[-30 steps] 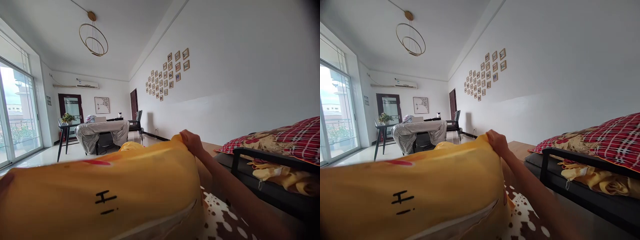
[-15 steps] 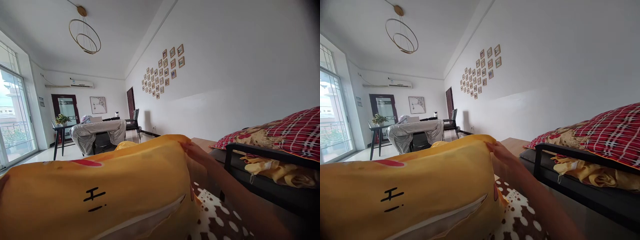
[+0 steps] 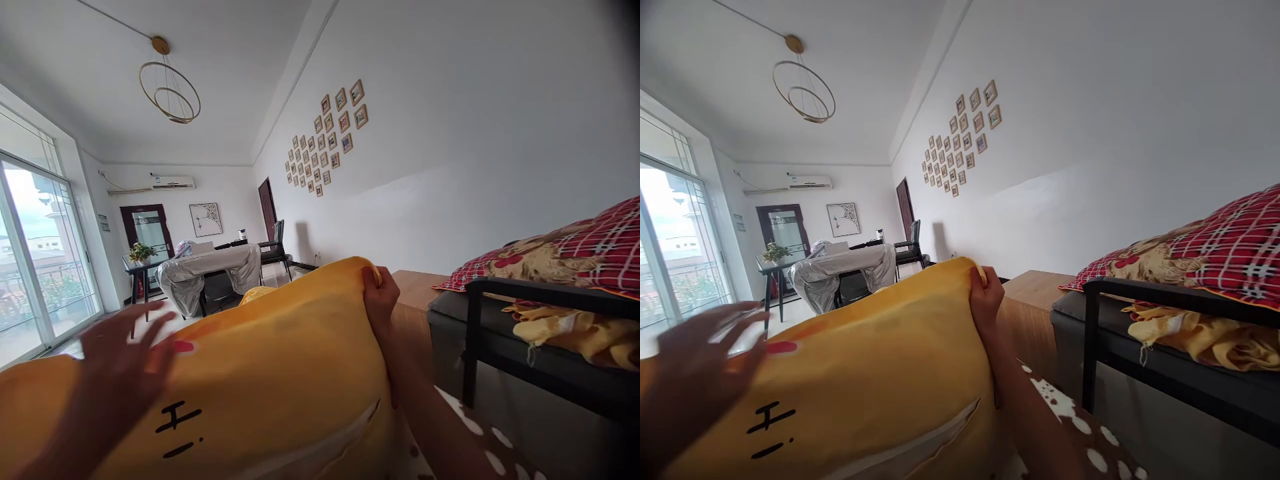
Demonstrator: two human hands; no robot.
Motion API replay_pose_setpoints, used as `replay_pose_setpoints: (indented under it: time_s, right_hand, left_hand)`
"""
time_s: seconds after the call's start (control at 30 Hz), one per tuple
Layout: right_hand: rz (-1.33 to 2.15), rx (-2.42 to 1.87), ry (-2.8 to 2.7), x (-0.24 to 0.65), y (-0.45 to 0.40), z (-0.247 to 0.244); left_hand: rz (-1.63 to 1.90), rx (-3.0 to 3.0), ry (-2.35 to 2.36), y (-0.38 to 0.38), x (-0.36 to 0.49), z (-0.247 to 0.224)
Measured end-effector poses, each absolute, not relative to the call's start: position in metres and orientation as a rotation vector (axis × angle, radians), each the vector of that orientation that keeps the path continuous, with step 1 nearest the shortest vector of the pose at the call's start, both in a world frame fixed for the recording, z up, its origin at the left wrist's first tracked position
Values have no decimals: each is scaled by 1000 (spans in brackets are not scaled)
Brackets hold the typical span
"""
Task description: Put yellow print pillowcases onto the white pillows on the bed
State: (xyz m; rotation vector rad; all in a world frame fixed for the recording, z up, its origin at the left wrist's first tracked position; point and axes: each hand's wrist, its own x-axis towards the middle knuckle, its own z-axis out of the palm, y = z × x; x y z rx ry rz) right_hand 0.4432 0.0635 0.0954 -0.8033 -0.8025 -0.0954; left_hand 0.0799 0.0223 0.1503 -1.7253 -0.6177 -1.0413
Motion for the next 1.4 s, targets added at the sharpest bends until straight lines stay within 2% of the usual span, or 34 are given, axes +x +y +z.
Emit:
replay_pose_setpoints:
  time_s: [0.17,0.3,0.4,0.53,0.8,0.93,1.1,1.23,1.4]
  right_hand:
    - [-201,-793,-734,429,61,90]
    - [-313,-738,-829,434,47,91]
    - [-392,-726,-798,439,37,91]
    - [-476,-750,-783,445,32,93]
    - [-562,-918,-1215,485,22,105]
    - [-487,-908,-1268,487,13,106]
    - [-591,-851,-1321,473,10,112]
    - [-409,-838,-1320,481,2,118]
    - [48,-927,-1554,495,-8,114]
  left_hand:
    - [-784,-2164,-354,-8,232,124]
    - [-1010,-2194,-694,-8,296,127]
    - [-1062,-2278,-874,-2,306,134]
    - [-932,-2397,-963,-5,309,137]
    - [-813,-2444,-1181,0,319,140]
    - [-858,-2428,-1152,11,322,148]
    - [-944,-2468,-879,22,325,162]
    - [-884,-2800,-870,30,328,166]
    - [-1093,-2808,-1024,33,337,163]
